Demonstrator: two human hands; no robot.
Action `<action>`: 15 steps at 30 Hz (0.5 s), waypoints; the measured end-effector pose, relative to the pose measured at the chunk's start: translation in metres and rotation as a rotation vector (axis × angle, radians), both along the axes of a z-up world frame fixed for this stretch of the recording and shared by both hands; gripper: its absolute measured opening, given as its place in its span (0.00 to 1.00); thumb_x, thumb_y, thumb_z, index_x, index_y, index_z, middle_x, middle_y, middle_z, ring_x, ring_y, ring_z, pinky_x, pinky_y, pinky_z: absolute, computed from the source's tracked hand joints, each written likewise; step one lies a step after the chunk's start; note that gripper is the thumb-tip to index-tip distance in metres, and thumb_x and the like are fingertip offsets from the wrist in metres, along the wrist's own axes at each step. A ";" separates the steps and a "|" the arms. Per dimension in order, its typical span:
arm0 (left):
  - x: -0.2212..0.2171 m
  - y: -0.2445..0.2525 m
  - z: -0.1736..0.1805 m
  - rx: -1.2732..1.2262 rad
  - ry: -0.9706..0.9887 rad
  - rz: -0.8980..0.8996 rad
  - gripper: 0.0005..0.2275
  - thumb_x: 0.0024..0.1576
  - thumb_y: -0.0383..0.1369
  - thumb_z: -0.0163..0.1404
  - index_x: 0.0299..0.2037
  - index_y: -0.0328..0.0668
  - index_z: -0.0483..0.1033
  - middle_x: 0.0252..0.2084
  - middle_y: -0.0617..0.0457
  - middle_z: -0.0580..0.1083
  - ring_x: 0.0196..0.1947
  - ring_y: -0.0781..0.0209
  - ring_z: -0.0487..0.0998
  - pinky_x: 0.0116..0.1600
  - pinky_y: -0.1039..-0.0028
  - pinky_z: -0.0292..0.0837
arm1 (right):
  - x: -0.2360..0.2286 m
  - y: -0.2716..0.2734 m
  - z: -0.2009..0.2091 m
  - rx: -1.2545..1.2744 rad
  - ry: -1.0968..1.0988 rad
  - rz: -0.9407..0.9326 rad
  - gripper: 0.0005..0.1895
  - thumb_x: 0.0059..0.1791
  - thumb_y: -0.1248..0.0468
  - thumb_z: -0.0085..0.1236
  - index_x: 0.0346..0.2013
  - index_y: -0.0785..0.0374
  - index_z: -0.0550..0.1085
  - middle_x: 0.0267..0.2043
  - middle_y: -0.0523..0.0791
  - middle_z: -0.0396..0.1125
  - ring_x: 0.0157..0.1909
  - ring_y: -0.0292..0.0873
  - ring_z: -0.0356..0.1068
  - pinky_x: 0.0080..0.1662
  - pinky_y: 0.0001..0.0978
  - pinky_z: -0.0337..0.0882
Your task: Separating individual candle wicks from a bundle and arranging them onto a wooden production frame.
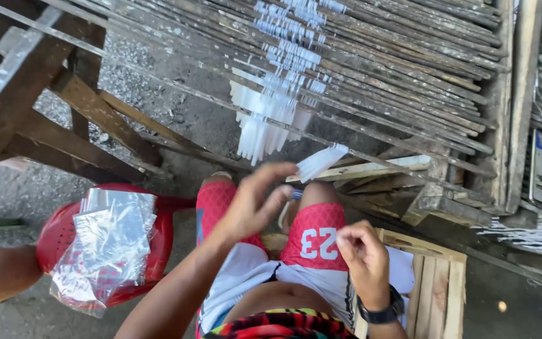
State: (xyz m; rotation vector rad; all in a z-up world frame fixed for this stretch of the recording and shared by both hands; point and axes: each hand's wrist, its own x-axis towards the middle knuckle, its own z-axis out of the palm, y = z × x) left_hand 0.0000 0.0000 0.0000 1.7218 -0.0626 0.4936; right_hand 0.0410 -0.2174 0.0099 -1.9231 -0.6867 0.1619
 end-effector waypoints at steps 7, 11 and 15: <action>-0.013 -0.054 -0.023 -0.708 0.113 -0.207 0.14 0.53 0.28 0.43 0.48 0.28 0.63 0.36 0.42 0.70 0.33 0.59 0.73 0.39 0.68 0.71 | 0.011 0.051 0.005 0.171 -0.076 0.042 0.04 0.43 0.65 0.49 0.26 0.63 0.69 0.22 0.42 0.53 0.26 0.33 0.50 0.32 0.24 0.56; -0.029 -0.047 -0.035 -0.585 0.236 -0.052 0.06 0.51 0.29 0.47 0.33 0.32 0.72 0.21 0.51 0.68 0.22 0.68 0.67 0.29 0.77 0.67 | 0.010 0.062 -0.012 0.342 0.338 0.123 0.05 0.44 0.66 0.49 0.27 0.66 0.66 0.23 0.40 0.54 0.27 0.30 0.50 0.31 0.22 0.55; -0.029 -0.032 -0.030 -0.555 0.199 0.017 0.05 0.52 0.28 0.45 0.28 0.33 0.71 0.17 0.51 0.66 0.18 0.69 0.65 0.22 0.81 0.63 | 0.017 0.069 -0.024 0.359 0.443 0.258 0.05 0.45 0.66 0.46 0.28 0.65 0.64 0.24 0.40 0.54 0.27 0.29 0.50 0.31 0.20 0.56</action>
